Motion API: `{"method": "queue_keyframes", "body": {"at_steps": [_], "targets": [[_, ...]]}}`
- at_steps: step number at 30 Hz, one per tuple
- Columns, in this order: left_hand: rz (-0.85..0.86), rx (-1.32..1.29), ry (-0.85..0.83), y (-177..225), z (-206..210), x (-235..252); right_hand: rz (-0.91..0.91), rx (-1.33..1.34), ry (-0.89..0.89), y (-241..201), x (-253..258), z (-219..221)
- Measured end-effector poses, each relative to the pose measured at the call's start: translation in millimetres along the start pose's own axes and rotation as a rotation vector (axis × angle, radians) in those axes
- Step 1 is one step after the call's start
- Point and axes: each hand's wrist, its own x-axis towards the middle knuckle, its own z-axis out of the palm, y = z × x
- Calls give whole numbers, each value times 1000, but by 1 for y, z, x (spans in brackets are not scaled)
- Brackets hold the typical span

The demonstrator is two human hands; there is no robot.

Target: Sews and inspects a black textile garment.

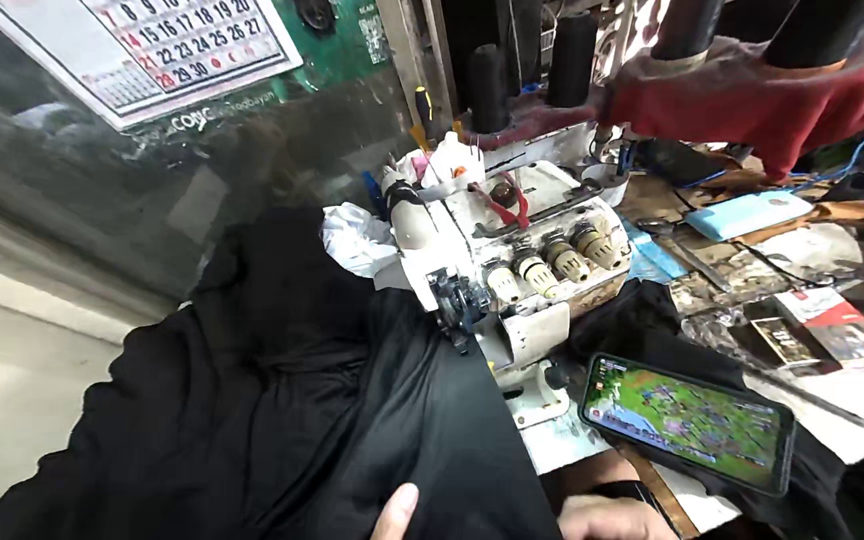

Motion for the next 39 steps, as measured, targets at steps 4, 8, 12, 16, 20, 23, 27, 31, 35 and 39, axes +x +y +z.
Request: {"method": "queue_keyframes", "body": {"at_steps": [4, 8, 12, 16, 20, 23, 27, 31, 35, 39], "targets": [[-124, 69, 24, 43, -17, 34, 62, -71, 219, -30, 32, 27], [-195, 9, -653, -4, -86, 51, 52, -62, 279, -18, 70, 34], [56, -88, -783, 31, -86, 62, 66, -17, 298, -11, 85, 33], [373, 283, -188, 28, 0, 80, 37, 11, 321, -17, 87, 34], [485, 640, 66, -13, 41, 104, 68, 59, 432, -26, 105, 40], [473, 624, 66, -18, 37, 123, 83, 60, 578, -21, 133, 43], [295, 648, 23, -17, 26, 130, 44, 39, 621, -18, 146, 46], [195, 611, 93, -27, 23, 115, -34, -63, 432, -17, 125, 45], [222, 741, 54, -24, -1, 111, -112, -174, 146, -33, 111, 57], [246, 767, -81, 8, -7, 79, -207, -320, 11, -44, 103, 53]]}}
